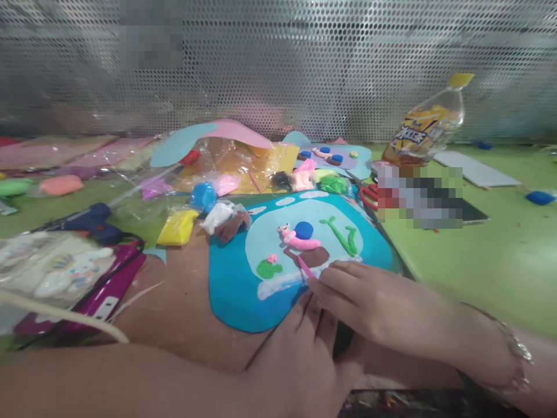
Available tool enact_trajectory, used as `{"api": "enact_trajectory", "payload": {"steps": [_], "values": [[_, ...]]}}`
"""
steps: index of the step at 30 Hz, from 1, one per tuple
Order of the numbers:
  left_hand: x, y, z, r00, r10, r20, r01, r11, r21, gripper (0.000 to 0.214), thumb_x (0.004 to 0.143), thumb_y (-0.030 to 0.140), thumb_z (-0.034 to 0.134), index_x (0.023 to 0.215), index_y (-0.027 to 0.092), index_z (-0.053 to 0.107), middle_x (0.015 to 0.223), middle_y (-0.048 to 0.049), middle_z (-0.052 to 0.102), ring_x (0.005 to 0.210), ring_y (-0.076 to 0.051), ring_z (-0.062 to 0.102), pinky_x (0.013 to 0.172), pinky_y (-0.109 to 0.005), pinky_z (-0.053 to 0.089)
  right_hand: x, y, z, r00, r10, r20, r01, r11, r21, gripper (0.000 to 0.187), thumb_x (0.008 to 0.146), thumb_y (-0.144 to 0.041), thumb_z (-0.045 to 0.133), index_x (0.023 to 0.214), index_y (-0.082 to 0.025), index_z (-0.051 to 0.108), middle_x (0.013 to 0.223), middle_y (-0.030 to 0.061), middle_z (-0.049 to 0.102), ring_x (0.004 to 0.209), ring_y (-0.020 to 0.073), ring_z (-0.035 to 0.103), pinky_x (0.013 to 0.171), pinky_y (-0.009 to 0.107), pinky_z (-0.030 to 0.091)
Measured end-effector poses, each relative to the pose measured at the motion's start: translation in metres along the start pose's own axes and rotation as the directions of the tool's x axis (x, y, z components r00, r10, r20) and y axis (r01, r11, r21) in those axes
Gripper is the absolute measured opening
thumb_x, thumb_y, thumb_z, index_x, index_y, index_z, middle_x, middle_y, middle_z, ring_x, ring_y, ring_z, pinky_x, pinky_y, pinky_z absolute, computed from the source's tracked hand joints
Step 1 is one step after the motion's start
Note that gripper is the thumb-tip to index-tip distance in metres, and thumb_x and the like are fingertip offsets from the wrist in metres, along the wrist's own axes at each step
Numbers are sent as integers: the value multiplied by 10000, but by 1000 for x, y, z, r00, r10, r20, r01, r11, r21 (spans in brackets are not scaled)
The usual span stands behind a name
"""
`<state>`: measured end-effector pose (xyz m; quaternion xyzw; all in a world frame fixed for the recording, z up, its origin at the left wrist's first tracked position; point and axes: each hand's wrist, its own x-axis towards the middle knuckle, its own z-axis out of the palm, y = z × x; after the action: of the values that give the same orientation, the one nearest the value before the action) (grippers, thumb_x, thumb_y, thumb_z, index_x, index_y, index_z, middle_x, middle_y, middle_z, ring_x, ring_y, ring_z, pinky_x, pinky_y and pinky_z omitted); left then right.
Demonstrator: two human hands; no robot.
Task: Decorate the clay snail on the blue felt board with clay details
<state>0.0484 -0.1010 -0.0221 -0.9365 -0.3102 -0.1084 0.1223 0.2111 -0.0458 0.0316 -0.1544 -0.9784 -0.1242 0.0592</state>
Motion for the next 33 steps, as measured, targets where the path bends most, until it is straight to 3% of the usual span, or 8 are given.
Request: {"api": "enact_trajectory", "payload": {"steps": [6, 12, 18, 28, 33], "values": [[0, -1, 0, 1000, 6, -7, -6, 1000, -21, 688, 864, 540, 362, 1399, 128, 228, 1137, -182, 550, 1143, -378, 450, 963, -453, 266, -1, 1, -2, 999, 22, -30, -22, 1000, -6, 214, 888, -112, 414, 947, -65, 613, 838, 107, 569, 761, 210, 518, 662, 357, 491], [0, 1, 0, 999, -48, -6, 48, 999, 13, 536, 904, 341, 378, 1394, 171, 243, 1165, -145, 550, 1137, -318, 483, 979, -407, 274, -1, 1, -3, 999, 25, -34, -25, 1000, -9, 238, 893, -101, 392, 981, -63, 610, 840, 109, 571, 777, 207, 520, 673, 353, 491], [1, 1, 0, 1000, -25, -7, 25, 1000, 14, 594, 904, 401, 361, 1413, 141, 201, 1152, -160, 552, 1139, -343, 469, 940, -427, 314, 0, 1, -2, 999, 22, -36, -22, 1000, -3, 254, 898, -95, 373, 976, -65, 613, 826, 109, 577, 777, 203, 533, 673, 351, 497], [0, 1, 0, 1000, -12, 11, 12, 1000, -17, 580, 906, 300, 374, 1425, 137, 174, 1184, -171, 531, 1154, -333, 462, 995, -438, 259, -2, 0, 0, 1000, 9, -6, -9, 1000, -25, 225, 887, -89, 402, 981, -57, 604, 875, 125, 584, 804, 214, 545, 675, 363, 499], [1, -2, -1, 999, 16, 42, -15, 999, -38, 669, 894, 460, 367, 1426, 113, 156, 1192, -201, 516, 1153, -360, 449, 988, -470, 244, -2, 0, -1, 1000, 6, 9, -6, 999, -31, 218, 888, -101, 404, 967, -67, 604, 868, 119, 580, 793, 212, 541, 666, 361, 496]]}}
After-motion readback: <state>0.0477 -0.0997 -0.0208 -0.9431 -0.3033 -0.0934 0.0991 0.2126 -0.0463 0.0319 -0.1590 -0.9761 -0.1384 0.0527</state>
